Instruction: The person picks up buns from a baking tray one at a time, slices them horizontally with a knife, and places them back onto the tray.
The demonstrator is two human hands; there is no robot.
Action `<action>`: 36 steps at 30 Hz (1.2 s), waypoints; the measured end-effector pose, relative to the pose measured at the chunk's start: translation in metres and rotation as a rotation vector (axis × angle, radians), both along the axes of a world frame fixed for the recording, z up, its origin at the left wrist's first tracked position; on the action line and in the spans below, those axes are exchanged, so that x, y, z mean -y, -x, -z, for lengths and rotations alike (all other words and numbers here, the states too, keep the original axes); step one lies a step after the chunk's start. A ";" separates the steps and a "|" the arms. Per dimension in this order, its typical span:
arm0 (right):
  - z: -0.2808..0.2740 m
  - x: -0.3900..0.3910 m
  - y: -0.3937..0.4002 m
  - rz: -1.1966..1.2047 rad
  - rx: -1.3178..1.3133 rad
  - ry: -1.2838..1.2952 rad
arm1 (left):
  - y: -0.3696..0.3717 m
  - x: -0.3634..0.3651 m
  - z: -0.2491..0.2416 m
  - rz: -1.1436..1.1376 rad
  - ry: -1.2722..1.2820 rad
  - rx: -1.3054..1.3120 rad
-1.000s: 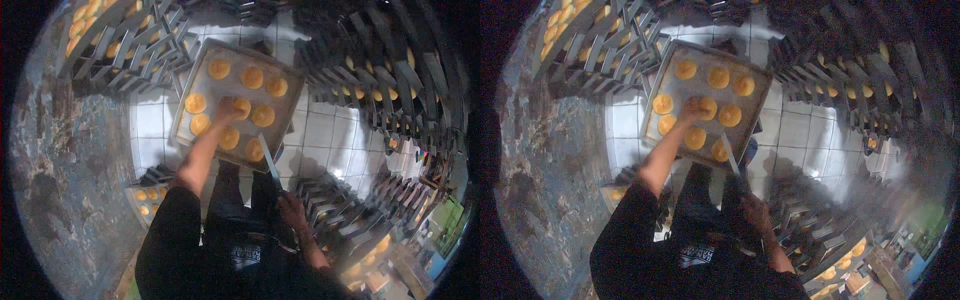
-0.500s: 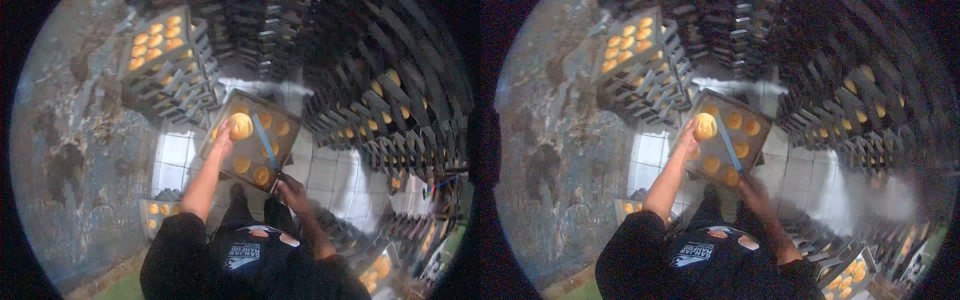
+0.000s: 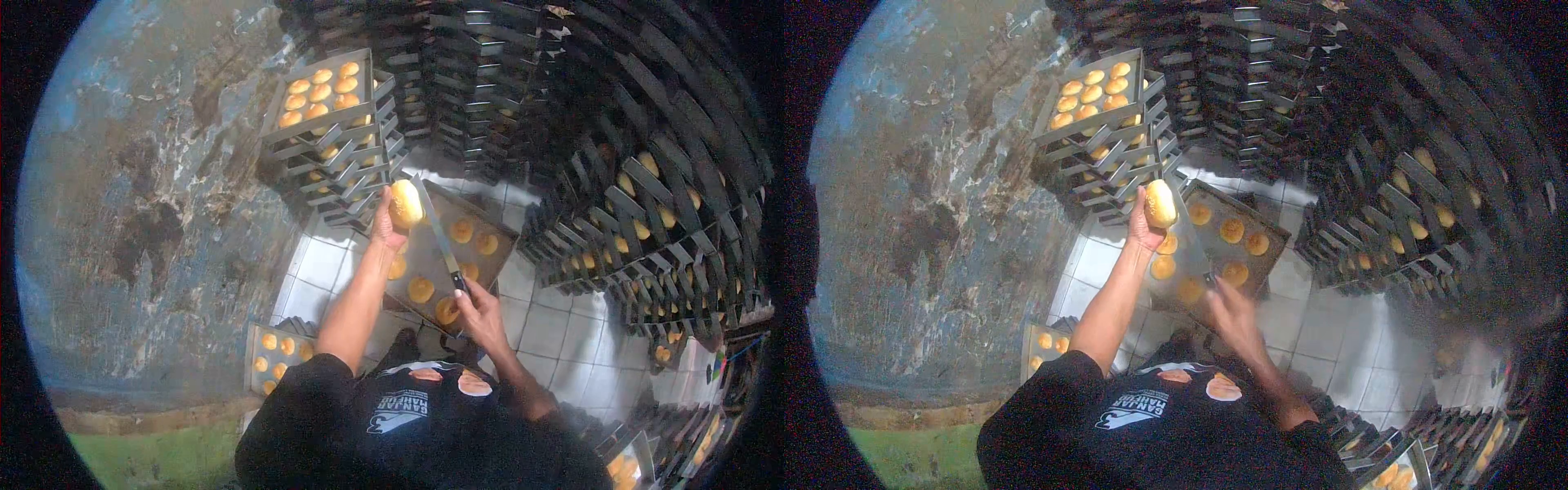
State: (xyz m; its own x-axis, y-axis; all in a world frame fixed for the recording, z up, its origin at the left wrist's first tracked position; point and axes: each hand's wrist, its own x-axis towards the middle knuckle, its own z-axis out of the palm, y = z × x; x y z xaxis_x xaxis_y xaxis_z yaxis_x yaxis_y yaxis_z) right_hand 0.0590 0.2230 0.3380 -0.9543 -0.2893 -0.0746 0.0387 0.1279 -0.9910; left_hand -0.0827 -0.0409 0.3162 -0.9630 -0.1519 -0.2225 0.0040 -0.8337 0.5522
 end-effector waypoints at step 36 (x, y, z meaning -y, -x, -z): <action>-0.043 -0.013 0.043 -0.099 0.125 -0.017 | -0.017 -0.035 -0.019 0.449 0.277 -0.110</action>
State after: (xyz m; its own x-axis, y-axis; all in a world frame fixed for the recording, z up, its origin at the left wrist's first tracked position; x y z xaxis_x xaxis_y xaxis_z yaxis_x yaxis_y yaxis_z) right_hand 0.0161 0.2364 0.3813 -0.9040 -0.3794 -0.1970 0.1483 0.1540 -0.9769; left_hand -0.0656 -0.0062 0.3353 -0.9621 0.2416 -0.1266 -0.2491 -0.5898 0.7681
